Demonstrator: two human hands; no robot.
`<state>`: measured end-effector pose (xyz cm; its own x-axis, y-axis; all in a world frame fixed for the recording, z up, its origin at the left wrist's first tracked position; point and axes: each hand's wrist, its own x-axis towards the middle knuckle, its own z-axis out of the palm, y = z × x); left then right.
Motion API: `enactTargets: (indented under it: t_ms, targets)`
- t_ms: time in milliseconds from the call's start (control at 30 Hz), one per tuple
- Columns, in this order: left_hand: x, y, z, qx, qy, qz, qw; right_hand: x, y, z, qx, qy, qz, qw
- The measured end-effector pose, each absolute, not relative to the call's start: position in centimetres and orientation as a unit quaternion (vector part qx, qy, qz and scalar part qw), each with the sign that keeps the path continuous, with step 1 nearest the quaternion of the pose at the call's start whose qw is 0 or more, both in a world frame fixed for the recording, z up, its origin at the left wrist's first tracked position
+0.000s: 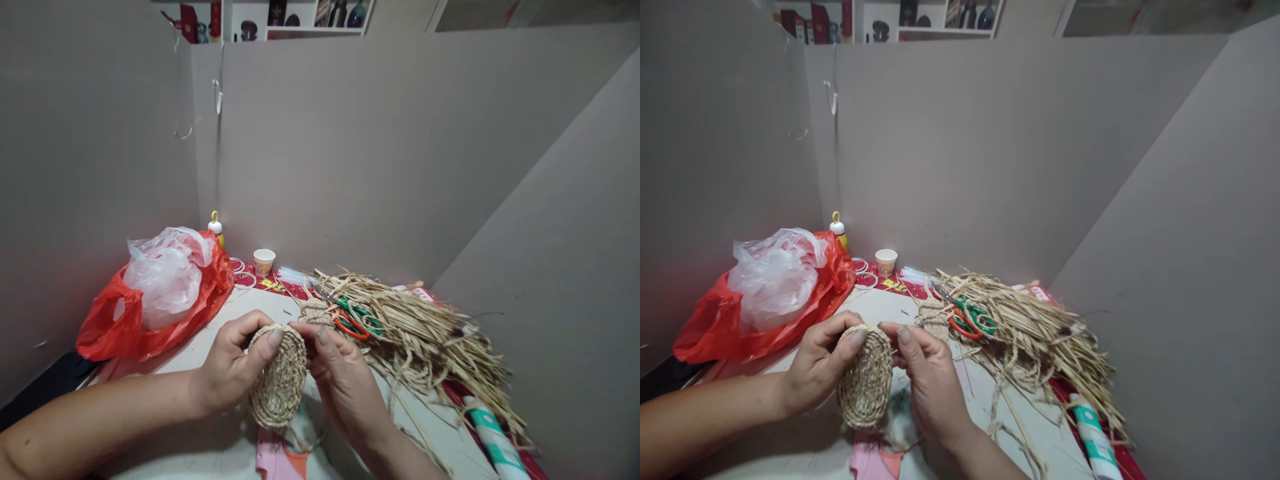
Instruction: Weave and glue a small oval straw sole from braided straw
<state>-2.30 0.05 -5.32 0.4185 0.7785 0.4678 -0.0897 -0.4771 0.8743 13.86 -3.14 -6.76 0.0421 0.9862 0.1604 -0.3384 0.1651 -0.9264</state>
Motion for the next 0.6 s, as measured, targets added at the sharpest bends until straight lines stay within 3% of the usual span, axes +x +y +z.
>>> enactTargets:
  t_ms: [133,367,600]
  targets:
    - [-2.3,0.1,-5.3,0.696,0.242,0.482,0.474,13.9,-2.9,-7.2,-0.352,-0.479,0.511,0.621]
    - [-2.1,-0.1,-5.9,0.717,0.206,0.512,0.425,13.9,-3.1,-7.7,-0.348,-0.494,0.509,0.613]
    - [-2.2,0.0,-5.3,0.661,0.256,0.52,0.477,13.5,-3.5,-6.4,-0.336,-0.532,0.527,0.571]
